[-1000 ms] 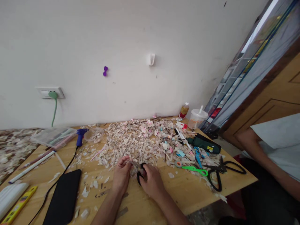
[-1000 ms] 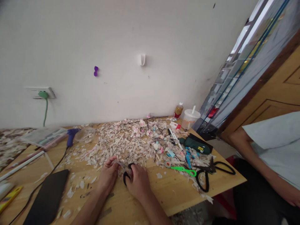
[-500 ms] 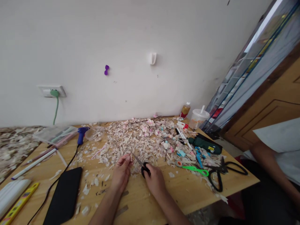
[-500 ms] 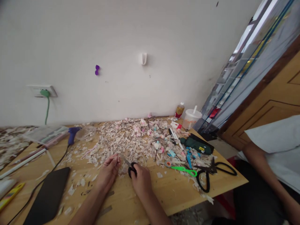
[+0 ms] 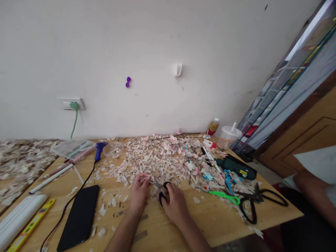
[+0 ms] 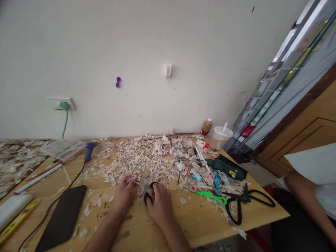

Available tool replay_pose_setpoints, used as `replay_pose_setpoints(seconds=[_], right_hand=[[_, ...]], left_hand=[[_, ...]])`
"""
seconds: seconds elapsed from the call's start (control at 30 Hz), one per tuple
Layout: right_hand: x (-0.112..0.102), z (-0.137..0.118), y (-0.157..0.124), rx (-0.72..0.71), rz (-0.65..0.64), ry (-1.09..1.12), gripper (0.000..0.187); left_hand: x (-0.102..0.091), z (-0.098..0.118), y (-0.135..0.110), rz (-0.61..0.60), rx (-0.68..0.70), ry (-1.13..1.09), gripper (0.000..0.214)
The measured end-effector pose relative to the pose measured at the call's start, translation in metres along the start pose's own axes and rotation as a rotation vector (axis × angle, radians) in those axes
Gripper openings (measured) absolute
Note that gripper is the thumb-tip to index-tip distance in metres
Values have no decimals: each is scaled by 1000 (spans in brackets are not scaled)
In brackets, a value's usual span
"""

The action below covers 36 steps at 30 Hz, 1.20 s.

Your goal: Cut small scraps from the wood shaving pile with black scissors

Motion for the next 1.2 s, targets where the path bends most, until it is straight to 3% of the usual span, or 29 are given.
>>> replay_pose_setpoints(seconds=[0.1, 0.2, 0.47, 0.87, 1.07, 1.2], right_hand=[[-4, -2, 1, 13, -11, 2, 18], [-7, -3, 3, 15, -21, 5, 11], [-7, -2, 2, 10, -13, 17, 7], [-6, -1, 3, 8, -7, 18, 6], [-9, -5, 3, -6, -14, -6, 2], [-6, -2, 3, -8, -10, -18, 8]], left_hand=[[3, 0, -4, -9, -9, -33, 26], [7, -6, -8, -45, -83, -199, 24], [6, -21, -7, -7, -199, -370, 37], [4, -11, -4, -43, -32, -186, 30], [-3, 0, 2, -18, 127, 124, 33], [-1, 7, 0, -43, 182, 185, 35]])
Point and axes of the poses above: each hand's wrist, its own y-axis towards the middle knuckle, its own x-axis out of the palm, z = x × y, the point moved 4 cm from there along y, towards the middle knuckle, and after that the axes turned 3 degrees about -z, right-handed, at the moved point
